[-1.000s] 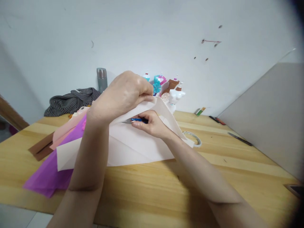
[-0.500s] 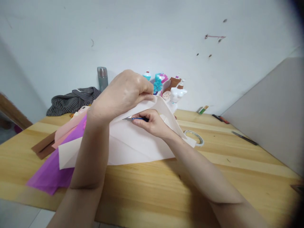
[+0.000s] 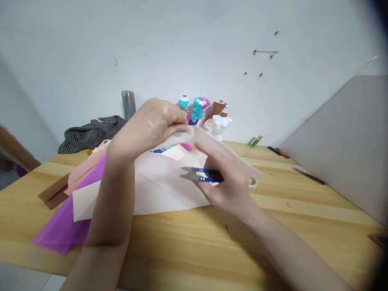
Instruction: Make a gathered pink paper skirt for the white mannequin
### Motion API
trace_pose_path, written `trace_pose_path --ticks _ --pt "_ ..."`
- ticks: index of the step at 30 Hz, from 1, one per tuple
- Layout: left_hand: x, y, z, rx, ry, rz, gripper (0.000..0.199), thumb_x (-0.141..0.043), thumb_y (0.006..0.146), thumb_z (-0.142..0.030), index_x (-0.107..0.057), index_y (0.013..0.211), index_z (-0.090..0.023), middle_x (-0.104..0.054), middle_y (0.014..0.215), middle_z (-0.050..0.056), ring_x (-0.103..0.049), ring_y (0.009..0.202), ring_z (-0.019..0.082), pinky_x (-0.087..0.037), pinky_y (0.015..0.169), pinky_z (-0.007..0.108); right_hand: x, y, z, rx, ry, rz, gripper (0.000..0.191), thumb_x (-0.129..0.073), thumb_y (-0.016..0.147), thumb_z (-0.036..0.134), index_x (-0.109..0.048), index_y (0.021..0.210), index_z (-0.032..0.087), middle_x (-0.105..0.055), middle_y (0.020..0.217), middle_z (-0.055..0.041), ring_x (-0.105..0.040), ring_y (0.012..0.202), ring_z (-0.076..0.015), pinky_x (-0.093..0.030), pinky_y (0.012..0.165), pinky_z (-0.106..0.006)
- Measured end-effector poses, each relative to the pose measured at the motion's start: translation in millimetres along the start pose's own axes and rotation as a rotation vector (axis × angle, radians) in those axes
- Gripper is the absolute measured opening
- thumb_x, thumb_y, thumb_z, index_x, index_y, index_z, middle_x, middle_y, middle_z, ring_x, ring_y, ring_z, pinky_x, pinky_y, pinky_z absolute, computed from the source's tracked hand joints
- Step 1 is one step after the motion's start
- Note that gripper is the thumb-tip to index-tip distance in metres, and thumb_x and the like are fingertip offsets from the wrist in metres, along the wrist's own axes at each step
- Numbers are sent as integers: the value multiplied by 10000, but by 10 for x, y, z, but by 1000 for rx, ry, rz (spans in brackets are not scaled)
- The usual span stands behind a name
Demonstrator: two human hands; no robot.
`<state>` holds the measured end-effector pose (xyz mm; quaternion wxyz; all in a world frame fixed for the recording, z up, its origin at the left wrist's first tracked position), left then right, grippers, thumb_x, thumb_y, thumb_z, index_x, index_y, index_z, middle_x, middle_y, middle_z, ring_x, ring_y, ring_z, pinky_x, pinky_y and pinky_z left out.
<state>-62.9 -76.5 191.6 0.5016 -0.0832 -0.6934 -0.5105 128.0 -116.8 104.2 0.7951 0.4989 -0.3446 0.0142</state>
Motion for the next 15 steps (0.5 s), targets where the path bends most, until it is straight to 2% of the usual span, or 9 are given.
trace_pose_path --ticks 3,5,7,9,12,13,15 --pt "-13 29 -49 -3 39 -6 277 -479 893 -321 -682 740 -209 -662 694 1 -611 734 152 -404 669 266 79 58 -119 -57 -249 -146 365 -604 781 238 -619 1141 182 -661 720 -53 -595 645 -198 -442 608 -311" --pt "-11 36 -80 -7 41 16 267 -496 884 -298 -681 722 -195 -665 693 5 -613 715 146 -404 650 256 127 114 -232 -100 -354 -162 176 -581 772 199 -680 917 184 -678 722 -66 -602 628 -197 -427 580 -303" --pt "-5 33 -102 -1 40 47 264 -503 881 -272 -678 708 -176 -671 702 18 -612 700 144 -405 635 252 177 148 -316 -112 -375 -152 127 -557 755 147 -676 776 184 -675 683 -58 -599 604 -188 -413 551 -288" --pt "-2 27 -120 6 42 75 262 -503 883 -250 -677 708 -163 -676 711 28 -609 689 141 -407 627 248 228 155 -345 -88 -310 -162 176 -553 740 122 -687 838 181 -681 704 -49 -604 613 -180 -425 560 -282" --pt "-22 24 -152 -8 46 100 256 -502 890 -231 -682 724 -155 -677 713 35 -602 678 135 -406 617 238 280 141 -313 -80 -202 -158 396 -572 747 134 -638 1135 178 -678 708 -25 -594 599 -164 -438 573 -274" --pt "-39 27 -167 -17 42 111 254 -501 893 -230 -685 733 -156 -674 710 34 -599 676 133 -404 613 234 286 140 -297 -94 -184 -126 425 -577 754 141 -622 1175 179 -677 701 -21 -591 592 -161 -433 571 -271" --pt "-86 36 -203 -39 32 140 259 -493 902 -235 -693 753 -164 -662 693 27 -586 660 128 -395 600 228 289 148 -280 -130 -164 -19 334 -577 765 142 -670 1083 186 -691 709 -31 -601 603 -161 -419 568 -263"
Point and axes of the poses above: each hand's wrist, its own y-axis towards the middle knuckle, its own x-axis out of the back of the hand, z = x × y, the point moved 1 cm from there along y, towards the middle knuckle
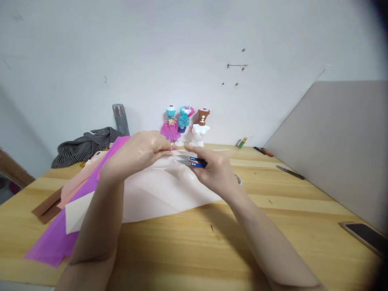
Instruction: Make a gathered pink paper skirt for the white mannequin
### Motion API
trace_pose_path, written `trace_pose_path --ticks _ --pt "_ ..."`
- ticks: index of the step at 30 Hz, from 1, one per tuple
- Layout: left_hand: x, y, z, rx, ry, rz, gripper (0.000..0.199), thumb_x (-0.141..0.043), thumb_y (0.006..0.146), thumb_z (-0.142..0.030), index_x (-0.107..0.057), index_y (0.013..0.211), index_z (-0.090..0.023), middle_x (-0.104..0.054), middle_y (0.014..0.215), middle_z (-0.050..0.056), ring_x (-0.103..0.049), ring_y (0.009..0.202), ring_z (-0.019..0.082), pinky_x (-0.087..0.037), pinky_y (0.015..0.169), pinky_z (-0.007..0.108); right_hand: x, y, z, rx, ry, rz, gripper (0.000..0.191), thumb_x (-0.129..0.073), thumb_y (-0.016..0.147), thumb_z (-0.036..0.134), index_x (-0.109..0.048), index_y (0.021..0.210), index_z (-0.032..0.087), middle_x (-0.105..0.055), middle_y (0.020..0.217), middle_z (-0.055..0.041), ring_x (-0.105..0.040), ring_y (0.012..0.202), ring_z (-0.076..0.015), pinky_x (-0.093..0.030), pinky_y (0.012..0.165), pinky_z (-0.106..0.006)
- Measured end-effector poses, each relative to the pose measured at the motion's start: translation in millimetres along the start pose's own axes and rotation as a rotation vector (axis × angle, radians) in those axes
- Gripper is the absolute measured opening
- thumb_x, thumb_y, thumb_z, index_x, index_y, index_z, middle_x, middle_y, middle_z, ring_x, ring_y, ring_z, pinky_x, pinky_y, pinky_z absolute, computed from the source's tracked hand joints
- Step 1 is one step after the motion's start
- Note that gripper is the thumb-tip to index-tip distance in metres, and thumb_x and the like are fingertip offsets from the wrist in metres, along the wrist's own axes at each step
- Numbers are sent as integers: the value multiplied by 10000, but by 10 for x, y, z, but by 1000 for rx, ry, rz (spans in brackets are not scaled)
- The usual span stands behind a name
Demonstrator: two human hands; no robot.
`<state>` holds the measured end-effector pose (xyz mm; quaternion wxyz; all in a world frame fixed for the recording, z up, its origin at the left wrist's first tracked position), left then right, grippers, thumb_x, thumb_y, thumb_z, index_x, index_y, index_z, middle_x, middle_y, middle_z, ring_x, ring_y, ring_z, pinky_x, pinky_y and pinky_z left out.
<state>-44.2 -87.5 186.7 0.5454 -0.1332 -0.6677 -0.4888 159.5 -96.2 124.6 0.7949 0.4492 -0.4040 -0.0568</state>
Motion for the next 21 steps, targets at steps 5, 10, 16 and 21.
trace_pose_path --ticks 5,10,16,21 --pt "-106 34 -51 19 -33 81 256 -483 915 -275 -711 854 -177 -677 782 39 -602 748 147 -415 653 233 78 59 -71 -81 -42 216 148 -555 757 106 -680 715 174 -683 648 -39 -594 577 -149 -343 534 -235" --pt "-51 -29 53 185 -61 181 480 -561 851 -442 -545 1287 -243 -666 1139 54 -600 1007 207 -440 860 284 293 88 -258 -168 -62 250 105 -583 771 179 -677 723 181 -646 613 -15 -525 534 -126 -289 522 -235" --pt "-32 -327 261 485 -13 400 685 -641 741 -456 -422 1369 -291 -564 1325 48 -529 1169 301 -428 902 345 368 100 -360 -236 -102 252 104 -572 780 216 -654 722 185 -611 597 -3 -472 525 -118 -263 521 -242" --pt "-240 -538 320 772 -171 308 358 -572 744 -329 -652 1072 -208 -706 1013 37 -632 924 255 -469 769 306 339 107 -351 -231 -96 282 119 -564 777 228 -655 711 191 -606 587 -2 -484 521 -119 -252 517 -243"
Point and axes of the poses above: each hand's wrist, its own y-axis towards the middle knuckle, its own x-axis out of the back of the hand, z = x × y, the point moved 1 cm from there along y, towards the middle knuckle
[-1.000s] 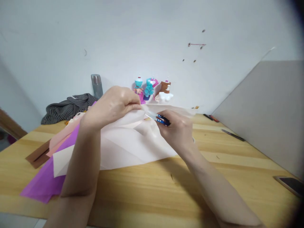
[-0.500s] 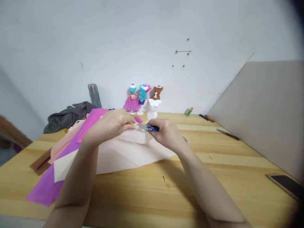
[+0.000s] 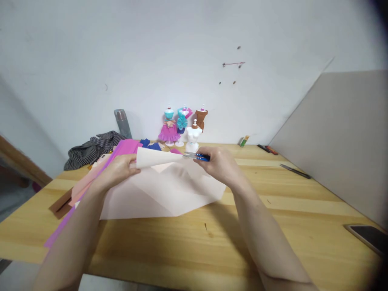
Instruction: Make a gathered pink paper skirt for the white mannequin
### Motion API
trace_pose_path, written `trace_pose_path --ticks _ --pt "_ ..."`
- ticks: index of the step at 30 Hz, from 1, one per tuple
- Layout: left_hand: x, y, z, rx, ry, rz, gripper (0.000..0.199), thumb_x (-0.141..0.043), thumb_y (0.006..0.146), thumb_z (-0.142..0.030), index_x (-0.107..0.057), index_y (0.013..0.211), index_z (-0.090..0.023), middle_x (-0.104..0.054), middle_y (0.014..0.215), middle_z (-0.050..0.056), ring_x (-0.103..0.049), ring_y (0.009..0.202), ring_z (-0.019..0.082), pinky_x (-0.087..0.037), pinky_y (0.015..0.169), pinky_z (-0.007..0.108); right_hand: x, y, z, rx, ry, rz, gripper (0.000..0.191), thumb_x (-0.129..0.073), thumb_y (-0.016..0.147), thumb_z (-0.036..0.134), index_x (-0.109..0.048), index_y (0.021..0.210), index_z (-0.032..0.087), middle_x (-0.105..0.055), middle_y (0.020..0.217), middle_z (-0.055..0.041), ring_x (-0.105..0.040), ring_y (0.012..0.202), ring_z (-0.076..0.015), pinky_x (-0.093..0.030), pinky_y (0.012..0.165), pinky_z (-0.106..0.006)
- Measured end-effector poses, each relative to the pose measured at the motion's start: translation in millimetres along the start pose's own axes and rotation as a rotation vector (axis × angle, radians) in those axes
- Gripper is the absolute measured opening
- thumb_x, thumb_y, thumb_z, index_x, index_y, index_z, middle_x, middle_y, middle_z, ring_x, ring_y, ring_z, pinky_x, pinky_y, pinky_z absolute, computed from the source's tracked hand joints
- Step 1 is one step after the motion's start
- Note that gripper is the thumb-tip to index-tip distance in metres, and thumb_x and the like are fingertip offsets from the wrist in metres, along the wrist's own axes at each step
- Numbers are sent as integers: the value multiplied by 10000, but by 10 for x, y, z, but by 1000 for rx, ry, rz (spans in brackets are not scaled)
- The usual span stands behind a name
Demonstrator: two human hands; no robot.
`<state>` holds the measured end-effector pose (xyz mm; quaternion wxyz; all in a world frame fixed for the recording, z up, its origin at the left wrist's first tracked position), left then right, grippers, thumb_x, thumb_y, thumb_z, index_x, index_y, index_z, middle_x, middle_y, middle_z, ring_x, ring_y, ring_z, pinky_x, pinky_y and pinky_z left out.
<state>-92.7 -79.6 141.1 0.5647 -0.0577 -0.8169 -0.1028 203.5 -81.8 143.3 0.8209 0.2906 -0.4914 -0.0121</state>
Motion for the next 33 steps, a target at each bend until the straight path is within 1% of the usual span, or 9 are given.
trace_pose_path --ticks 4,8,13,17,20,23,26,29,33 --pt "-68 -73 -17 94 -116 -27 294 -550 723 -330 -697 937 -193 -699 774 -6 -632 783 213 -464 684 262 50 9 -26 -26 -45 -25 130 -548 775 222 -648 698 186 -606 586 -10 -477 517 -122 -246 514 -247" --pt "-23 -176 42 173 -184 -2 304 -545 727 -374 -688 919 -188 -704 813 -4 -633 783 214 -460 645 258 182 3 -101 -82 -93 -46 145 -541 752 228 -616 637 184 -563 541 -6 -446 502 -124 -249 510 -251" --pt "-58 -450 328 275 -123 -38 386 -521 749 -464 -678 970 -189 -701 810 16 -642 777 249 -483 656 303 433 -61 -257 -209 -114 -150 103 -535 692 227 -609 633 185 -498 510 11 -432 508 -125 -283 519 -248" --pt "-285 -890 476 324 -204 -24 564 -559 719 -484 -602 1208 -207 -702 1060 43 -627 1010 285 -507 846 347 599 -128 -334 -328 -86 -241 96 -516 651 220 -596 623 173 -408 481 32 -374 484 -106 -294 510 -245" --pt "-502 -1216 554 377 -371 52 660 -592 682 -531 -590 1246 -188 -658 1196 67 -613 1081 291 -522 885 344 658 -158 -344 -393 -66 -269 117 -513 638 247 -605 630 176 -386 492 35 -351 479 -98 -281 480 -235" --pt "-578 -1392 645 319 -416 107 593 -642 650 -513 -651 1177 -242 -649 1225 48 -563 1172 304 -502 937 353 680 -182 -354 -452 -14 -287 122 -521 629 279 -596 618 184 -350 499 38 -332 486 -98 -249 442 -227" --pt "-463 -1341 757 345 -459 45 560 -616 690 -552 -653 1168 -262 -667 1198 56 -574 1159 304 -510 923 372 692 -212 -392 -492 28 -320 145 -530 631 300 -620 655 190 -355 515 39 -327 495 -101 -243 431 -226" --pt "-295 -1031 847 343 -521 -25 542 -548 769 -567 -619 1192 -235 -674 1182 64 -607 1109 258 -502 932 343 702 -231 -423 -494 34 -353 165 -552 642 320 -643 688 190 -368 532 35 -324 503 -102 -243 433 -228" --pt "-330 -370 876 187 -250 148 472 -485 827 -512 -642 1127 -183 -658 1204 86 -615 1088 236 -499 914 304 703 -211 -390 -470 34 -345 154 -557 649 300 -638 675 172 -385 536 28 -342 516 -104 -257 443 -230"
Point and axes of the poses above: each hand's wrist, its own y-axis towards the middle knuckle, its own x-axis out of the back of the hand, z = x × y, the point moved 1 cm from there along y, towards the middle knuckle
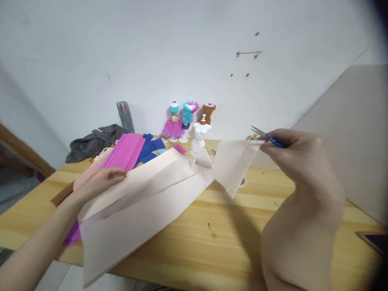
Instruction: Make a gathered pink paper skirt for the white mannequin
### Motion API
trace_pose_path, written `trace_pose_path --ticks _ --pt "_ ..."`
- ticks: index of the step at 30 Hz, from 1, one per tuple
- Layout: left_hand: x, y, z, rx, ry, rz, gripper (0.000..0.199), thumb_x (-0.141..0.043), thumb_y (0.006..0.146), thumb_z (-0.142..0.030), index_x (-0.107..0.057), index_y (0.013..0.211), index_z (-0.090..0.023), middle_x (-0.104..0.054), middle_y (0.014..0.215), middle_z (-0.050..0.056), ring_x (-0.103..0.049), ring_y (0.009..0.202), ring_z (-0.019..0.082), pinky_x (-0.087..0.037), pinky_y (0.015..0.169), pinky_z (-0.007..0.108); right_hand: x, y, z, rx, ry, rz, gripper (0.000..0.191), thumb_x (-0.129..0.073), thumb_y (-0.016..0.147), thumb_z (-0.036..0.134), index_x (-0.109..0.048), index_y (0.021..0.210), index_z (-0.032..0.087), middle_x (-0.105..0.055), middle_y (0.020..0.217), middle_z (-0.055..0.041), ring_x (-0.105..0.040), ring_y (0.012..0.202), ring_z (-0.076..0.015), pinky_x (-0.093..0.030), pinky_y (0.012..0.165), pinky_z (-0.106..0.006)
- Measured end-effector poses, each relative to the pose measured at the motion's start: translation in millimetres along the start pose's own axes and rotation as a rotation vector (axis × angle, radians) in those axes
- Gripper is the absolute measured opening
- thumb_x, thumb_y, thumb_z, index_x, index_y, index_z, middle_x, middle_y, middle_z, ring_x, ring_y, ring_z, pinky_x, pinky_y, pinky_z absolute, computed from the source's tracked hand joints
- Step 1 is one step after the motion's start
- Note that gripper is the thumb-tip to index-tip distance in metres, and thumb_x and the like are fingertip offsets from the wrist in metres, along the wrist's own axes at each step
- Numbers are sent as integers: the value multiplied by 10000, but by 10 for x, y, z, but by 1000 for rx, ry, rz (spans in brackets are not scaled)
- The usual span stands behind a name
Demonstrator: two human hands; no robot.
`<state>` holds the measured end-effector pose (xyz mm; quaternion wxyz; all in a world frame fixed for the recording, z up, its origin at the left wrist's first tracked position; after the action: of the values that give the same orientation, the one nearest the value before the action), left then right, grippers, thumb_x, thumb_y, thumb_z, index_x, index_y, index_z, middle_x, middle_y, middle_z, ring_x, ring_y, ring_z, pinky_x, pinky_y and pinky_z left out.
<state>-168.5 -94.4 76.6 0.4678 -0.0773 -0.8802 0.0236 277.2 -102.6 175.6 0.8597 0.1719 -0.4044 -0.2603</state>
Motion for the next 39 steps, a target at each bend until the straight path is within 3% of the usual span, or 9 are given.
trace_pose_path --ticks 2,5,11,17,22,25,29,34,39 --pt "-115 317 -57 -99 323 48 424 -453 849 -393 -603 1175 -165 -646 1216 98 -612 1088 221 -485 916 306 -10 -1 38 16 0 10 140 -542 646 272 -630 666 165 -386 527 26 -349 509 -103 -259 442 -230" --pt "-352 653 -141 -139 443 37 326 -536 780 -228 -624 1083 -149 -646 1184 138 -571 1140 256 -421 982 361 -28 -6 71 41 -14 24 132 -528 644 257 -622 656 165 -375 511 29 -344 487 -98 -256 434 -226" --pt "-592 888 -308 -73 585 -57 222 -539 784 -198 -600 980 -115 -652 1059 199 -572 1079 305 -438 886 394 -54 -13 38 60 -32 60 124 -521 650 263 -612 654 180 -408 525 30 -361 508 -102 -283 448 -219" --pt "-427 902 -413 -44 629 -62 187 -514 728 -171 -649 857 -155 -691 923 111 -638 869 227 -451 686 273 -60 -8 28 41 -36 50 164 -523 641 282 -637 691 175 -438 523 27 -383 499 -107 -296 450 -225" --pt "-38 807 -554 -31 718 -176 270 -414 790 -153 -657 900 -115 -679 937 170 -625 911 292 -452 749 352 -69 -25 104 71 -23 49 141 -515 634 257 -623 661 170 -415 501 25 -381 510 -108 -289 468 -226" --pt "82 742 -620 -46 773 -234 313 -370 816 -126 -650 948 -79 -645 988 219 -584 997 348 -449 793 413 -89 -35 146 115 -33 53 124 -504 638 226 -611 654 166 -390 492 30 -375 512 -105 -286 482 -227" --pt "-118 645 -622 -73 806 -186 333 -346 809 -78 -633 975 -40 -616 992 256 -578 983 384 -457 742 445 -129 -41 140 166 -24 49 117 -502 643 201 -611 660 164 -411 512 30 -378 519 -100 -289 489 -227" --pt "-557 493 -545 -120 752 -23 263 -399 845 -174 -643 912 -104 -646 965 176 -641 817 297 -463 633 363 -163 -45 131 200 -13 46 109 -500 639 185 -607 641 163 -413 498 33 -379 515 -99 -295 491 -229" --pt "-622 503 -482 -139 686 17 276 -451 864 -347 -639 947 -163 -652 1039 115 -628 923 259 -455 665 308 -190 -37 174 230 1 71 106 -493 643 179 -596 627 159 -399 483 35 -377 511 -100 -301 499 -237"
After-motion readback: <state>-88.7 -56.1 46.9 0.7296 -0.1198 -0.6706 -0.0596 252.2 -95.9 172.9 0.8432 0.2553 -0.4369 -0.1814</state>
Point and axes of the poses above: each hand's wrist, its own y-axis towards the middle knuckle, its own x-axis out of the back of the hand, z = x × y, the point moved 1 cm from there along y, towards the middle knuckle
